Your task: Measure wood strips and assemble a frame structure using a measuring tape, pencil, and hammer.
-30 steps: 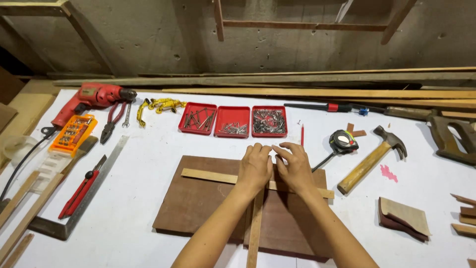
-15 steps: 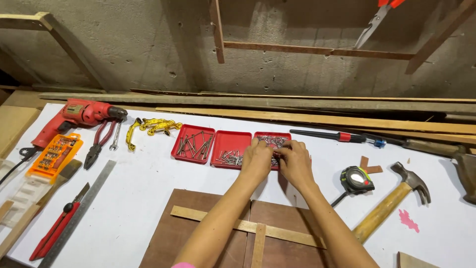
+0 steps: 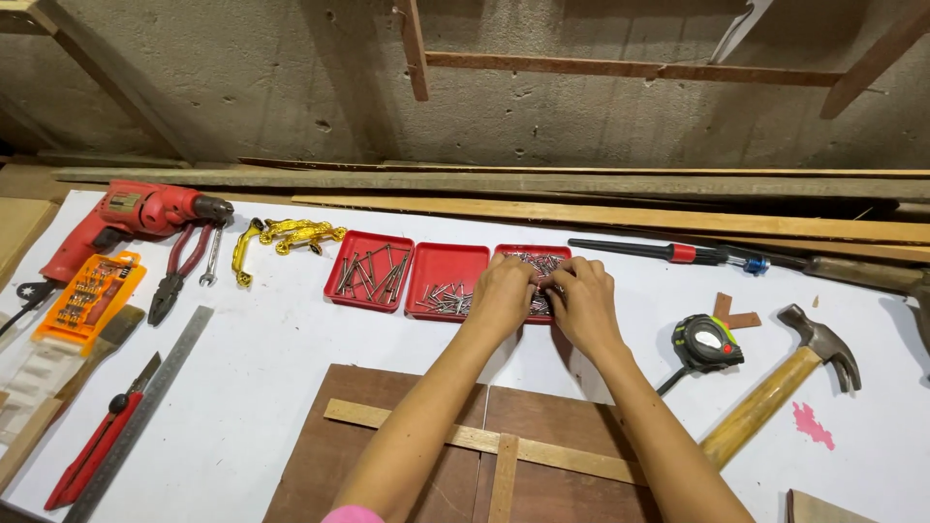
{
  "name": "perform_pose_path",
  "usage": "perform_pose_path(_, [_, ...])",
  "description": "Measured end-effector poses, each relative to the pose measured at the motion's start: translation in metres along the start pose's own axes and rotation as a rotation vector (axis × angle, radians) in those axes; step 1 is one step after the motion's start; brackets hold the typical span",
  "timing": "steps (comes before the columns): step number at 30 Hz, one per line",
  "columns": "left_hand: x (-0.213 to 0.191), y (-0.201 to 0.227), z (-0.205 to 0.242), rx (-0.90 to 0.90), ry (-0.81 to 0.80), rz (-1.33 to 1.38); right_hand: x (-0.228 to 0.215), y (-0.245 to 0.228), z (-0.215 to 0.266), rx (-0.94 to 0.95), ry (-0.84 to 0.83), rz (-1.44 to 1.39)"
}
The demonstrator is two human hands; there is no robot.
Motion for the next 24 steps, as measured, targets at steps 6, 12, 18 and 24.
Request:
perform_pose_path(6, [-0.009, -0.013, -0.004, -0.205, -0.007, 0.384, -0.008, -0.006, -0.001, 0.084, -0.027, -0.112])
perform_pose_path(12, [-0.007, -0.018, 0.001, -0.358, -0.062, 0.546, -0.015, -0.020, -0.001, 0.127, -0.037, -0.164])
perform_pose_path(18, [-0.009, -0.009, 0.011, -0.329, -0.029, 0.444, -0.022, -0.022, 0.011, 0.120, 0.026, -0.160])
perform_pose_path(24, [-0.008, 0.027, 0.026, -0.342, -0.165, 0.432, -0.052, -0.021, 0.044, 0.166, 0.134, -0.250])
Point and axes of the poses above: each hand's wrist, its own z-axis away from the middle knuckle, its own x-axis out of the palm, y = z × x, the point moved 4 cm from there along -z, towards the middle knuckle
